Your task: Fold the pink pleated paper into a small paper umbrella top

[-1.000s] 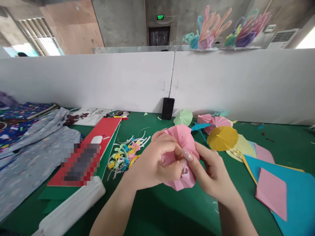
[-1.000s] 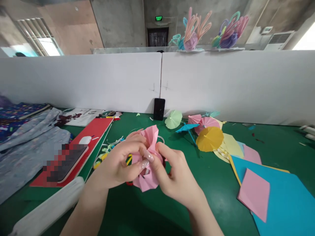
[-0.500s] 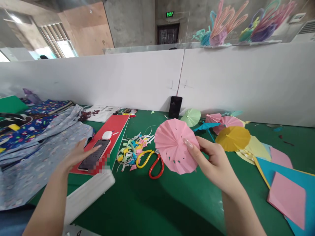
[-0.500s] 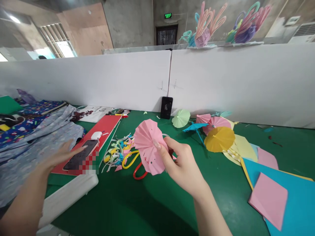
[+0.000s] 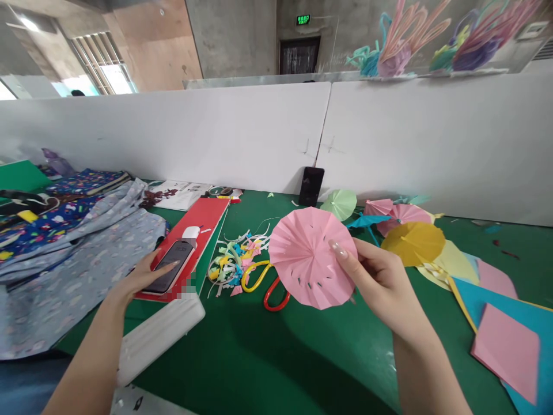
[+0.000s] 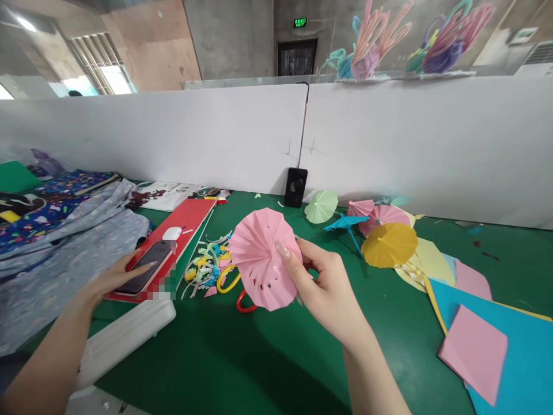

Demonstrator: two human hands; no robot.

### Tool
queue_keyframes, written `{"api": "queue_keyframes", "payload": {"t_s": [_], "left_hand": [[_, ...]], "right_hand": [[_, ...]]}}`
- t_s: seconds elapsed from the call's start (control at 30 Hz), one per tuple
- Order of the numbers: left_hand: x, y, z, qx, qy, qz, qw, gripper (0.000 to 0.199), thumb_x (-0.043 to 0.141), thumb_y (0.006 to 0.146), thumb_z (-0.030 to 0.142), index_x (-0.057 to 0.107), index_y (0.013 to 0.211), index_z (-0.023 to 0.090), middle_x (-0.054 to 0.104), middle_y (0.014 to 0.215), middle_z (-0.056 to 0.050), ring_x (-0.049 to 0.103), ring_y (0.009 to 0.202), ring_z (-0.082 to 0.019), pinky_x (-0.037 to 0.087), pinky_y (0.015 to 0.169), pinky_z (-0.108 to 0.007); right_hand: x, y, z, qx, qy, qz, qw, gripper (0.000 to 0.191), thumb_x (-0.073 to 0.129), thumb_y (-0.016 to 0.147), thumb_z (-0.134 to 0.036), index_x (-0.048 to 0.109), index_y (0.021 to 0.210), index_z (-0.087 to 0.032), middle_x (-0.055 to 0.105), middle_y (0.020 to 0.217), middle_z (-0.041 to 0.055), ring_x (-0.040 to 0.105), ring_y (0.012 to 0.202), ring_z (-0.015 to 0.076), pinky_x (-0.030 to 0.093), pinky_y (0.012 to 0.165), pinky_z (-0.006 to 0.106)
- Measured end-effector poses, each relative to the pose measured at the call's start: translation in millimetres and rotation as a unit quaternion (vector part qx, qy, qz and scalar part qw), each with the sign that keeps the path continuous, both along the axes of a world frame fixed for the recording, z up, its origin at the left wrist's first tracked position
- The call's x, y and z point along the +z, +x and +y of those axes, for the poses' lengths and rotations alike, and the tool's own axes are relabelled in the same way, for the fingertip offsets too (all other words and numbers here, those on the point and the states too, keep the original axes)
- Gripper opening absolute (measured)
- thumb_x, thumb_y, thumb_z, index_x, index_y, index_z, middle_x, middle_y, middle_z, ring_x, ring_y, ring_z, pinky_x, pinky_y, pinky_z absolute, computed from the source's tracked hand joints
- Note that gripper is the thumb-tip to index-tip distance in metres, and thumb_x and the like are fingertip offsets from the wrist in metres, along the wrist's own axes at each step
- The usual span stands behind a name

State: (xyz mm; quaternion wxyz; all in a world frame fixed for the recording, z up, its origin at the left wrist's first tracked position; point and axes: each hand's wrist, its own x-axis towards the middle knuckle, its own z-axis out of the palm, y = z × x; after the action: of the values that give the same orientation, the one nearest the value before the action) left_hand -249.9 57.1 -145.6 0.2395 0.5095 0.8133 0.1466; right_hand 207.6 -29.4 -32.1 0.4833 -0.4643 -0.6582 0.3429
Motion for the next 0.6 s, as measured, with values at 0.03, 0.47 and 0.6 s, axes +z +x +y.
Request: {"api": "queue_keyframes", "payload": {"t_s": [0.03,0.47,0.6], "left_hand": [[1.1,1,0,0.001,-0.01,-0.012,1.0,0.107,0.058,0.063,0.073,0.028,0.143,0.009,0.031,0.148,-0.022,0.039,0.128,-0.044,0.046,0.093,-0.052],[21.0,11,-7,0.058,0.031,-0.07,0.995,0.079,0.044,0.081,0.066,0.037,0.139,0.012,0.039,0.143,-0.019,0.042,0.125,-0.043,0.044,0.096,-0.054],[51.6,33,-28,0.013,0.132,-0.055,0.99,0.053,0.042,0.092,0.05,0.046,0.129,0.012,0.048,0.134,-0.012,0.048,0.119,-0.038,0.044,0.095,-0.051]], "right_hand": [[0.4,0,0,0.0,0.002,0.0,1.0,0.036,0.049,0.091,-0.037,0.041,0.061,-0.019,0.035,0.056,-0.0036,0.036,0.045,0.0087,0.029,0.039,0.022],[1.6,4,-1,-0.009,0.016,0.008,1.0,0.034,0.05,0.092,-0.036,0.047,0.063,-0.018,0.035,0.055,-0.0045,0.037,0.044,0.0074,0.03,0.038,0.02],[2.2,5,0,-0.017,0.031,0.004,0.999,0.034,0.049,0.092,-0.036,0.046,0.063,-0.018,0.035,0.055,-0.0042,0.034,0.045,0.0076,0.028,0.039,0.021]]}}
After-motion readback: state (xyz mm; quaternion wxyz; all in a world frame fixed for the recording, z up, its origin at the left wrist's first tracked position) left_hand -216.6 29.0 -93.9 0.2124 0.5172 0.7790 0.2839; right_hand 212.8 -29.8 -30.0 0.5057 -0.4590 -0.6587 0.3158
